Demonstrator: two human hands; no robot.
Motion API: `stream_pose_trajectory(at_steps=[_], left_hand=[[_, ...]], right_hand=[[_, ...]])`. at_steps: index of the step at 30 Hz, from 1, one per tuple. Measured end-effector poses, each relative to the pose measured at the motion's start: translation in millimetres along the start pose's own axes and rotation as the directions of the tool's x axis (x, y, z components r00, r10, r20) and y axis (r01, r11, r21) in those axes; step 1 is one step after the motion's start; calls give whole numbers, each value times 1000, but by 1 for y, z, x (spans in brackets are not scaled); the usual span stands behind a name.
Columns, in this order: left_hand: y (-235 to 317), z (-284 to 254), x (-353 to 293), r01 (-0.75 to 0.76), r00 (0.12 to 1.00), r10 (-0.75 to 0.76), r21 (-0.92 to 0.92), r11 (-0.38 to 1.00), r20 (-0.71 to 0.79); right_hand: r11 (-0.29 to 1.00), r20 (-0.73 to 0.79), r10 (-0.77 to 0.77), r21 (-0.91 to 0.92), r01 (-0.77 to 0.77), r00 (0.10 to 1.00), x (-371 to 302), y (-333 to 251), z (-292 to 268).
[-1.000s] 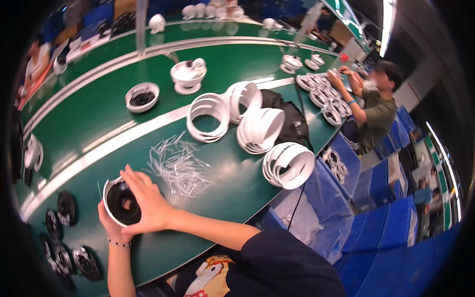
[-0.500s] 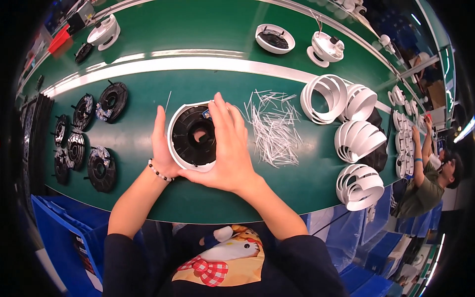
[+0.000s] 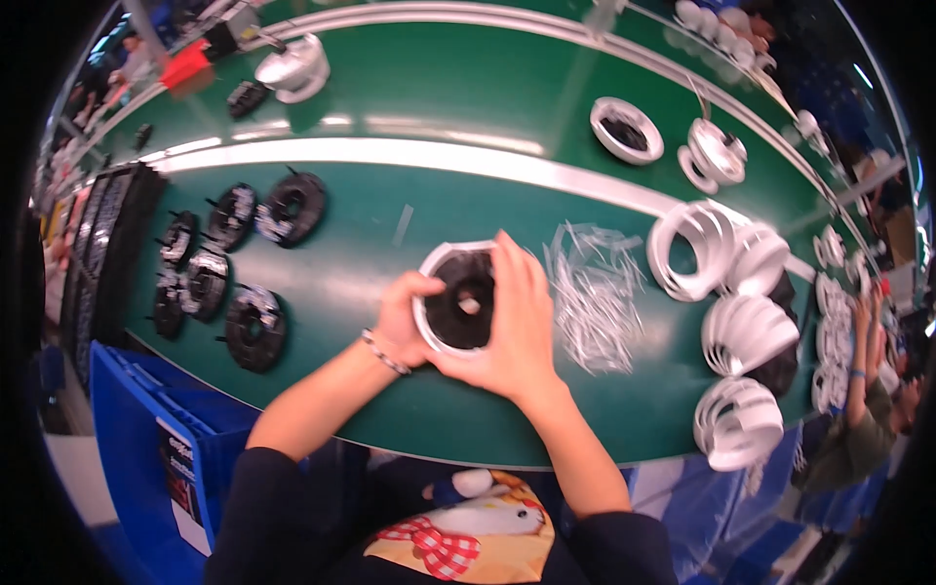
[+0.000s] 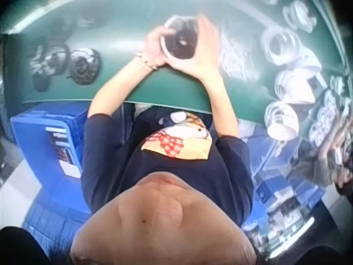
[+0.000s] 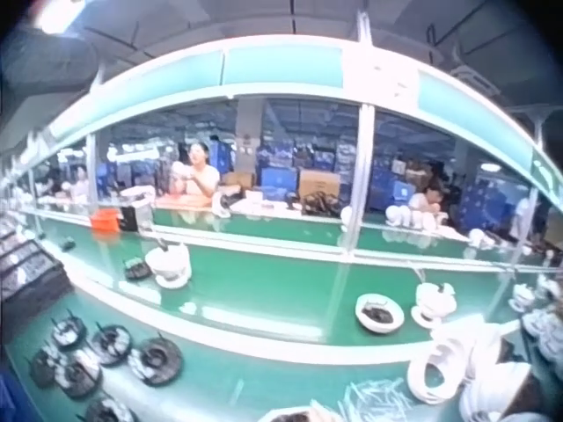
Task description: Assembling internal electronic components into plastic housings on a factory assembly line.
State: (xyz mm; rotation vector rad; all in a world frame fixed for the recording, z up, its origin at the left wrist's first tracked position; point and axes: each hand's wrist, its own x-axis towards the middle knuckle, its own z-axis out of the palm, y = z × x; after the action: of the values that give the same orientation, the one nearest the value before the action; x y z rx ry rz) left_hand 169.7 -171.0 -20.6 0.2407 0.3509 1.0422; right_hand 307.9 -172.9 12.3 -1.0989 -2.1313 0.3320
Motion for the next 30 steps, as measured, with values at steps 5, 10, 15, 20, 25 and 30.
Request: stream_pose_trajectory(at_steps=[5,10,15,20,25,30], left_hand=[[0,-6,-8,-15,999,15,0,1000,-32],[1,10,-9,-134,973,107,-121,984,-206],[24,2,-6,-55,986,57,17,998,-159],[16,-10,10,-40,986,36,-25,999,-161],[43,1,-8,-33,993,45,112,993,-110],[52,-2,-2,205,957,-30,601,773,-288]], right_hand=[[994,-66,12,-105,-19,998,-6,-14,14],[984,-69,-134,-124,124,989,-7,-12,13],[941,-84,-337,-59,333,938,-10,-8,0],[937,-153,-351,-49,347,924,-10,-2,-9],[929,-207,-352,45,368,913,4,-10,-4],[957,-244,-182,180,229,953,-1,9,-6]])
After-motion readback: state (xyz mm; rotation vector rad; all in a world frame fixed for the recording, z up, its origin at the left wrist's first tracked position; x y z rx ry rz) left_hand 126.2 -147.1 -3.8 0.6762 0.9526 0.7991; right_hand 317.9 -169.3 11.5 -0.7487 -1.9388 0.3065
